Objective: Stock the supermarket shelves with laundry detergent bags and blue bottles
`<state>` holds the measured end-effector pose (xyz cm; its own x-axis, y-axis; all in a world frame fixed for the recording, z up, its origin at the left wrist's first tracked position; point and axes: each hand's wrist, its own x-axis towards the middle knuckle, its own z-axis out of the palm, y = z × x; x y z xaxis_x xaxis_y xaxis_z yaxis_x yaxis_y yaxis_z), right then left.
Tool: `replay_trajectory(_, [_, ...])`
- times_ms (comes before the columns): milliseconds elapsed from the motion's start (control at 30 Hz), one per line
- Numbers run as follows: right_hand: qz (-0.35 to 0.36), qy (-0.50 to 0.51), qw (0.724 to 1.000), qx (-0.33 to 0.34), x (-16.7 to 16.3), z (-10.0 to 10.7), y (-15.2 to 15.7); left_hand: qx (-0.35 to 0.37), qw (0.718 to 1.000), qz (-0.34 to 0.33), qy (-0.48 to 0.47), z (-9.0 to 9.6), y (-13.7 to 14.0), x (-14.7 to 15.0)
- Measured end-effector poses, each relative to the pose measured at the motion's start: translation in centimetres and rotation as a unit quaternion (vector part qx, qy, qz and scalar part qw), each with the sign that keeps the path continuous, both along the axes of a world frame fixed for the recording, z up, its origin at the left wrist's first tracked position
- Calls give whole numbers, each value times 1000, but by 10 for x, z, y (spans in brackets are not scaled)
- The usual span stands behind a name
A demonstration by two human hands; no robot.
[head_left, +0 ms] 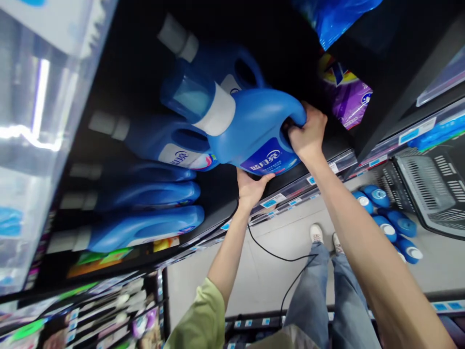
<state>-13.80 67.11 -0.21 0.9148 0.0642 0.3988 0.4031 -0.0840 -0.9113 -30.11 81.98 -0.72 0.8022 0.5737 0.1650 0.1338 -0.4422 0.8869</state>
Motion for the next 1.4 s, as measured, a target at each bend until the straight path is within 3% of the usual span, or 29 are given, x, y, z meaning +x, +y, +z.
replay_trajectory(400, [-5, 11, 999, -35, 11, 7, 35, -12, 1000, -16, -18, 4, 25, 17])
replay_trajectory(633, [-10, 27, 997, -68, 9, 16, 46, 23, 999, 23, -22, -1, 34, 19])
replay_trajectory(867, [29, 31, 993, -108, 13, 17, 61, 104, 991, 80, -8, 3, 39, 24])
replay_trajectory(1167, [0, 69, 988, -137, 25, 21, 87, 181, 980, 68, 40, 7, 55, 44])
replay_trajectory(1400, [9, 72, 991, -115, 35, 23, 97, 176, 981, 64, 52, 3, 72, 58])
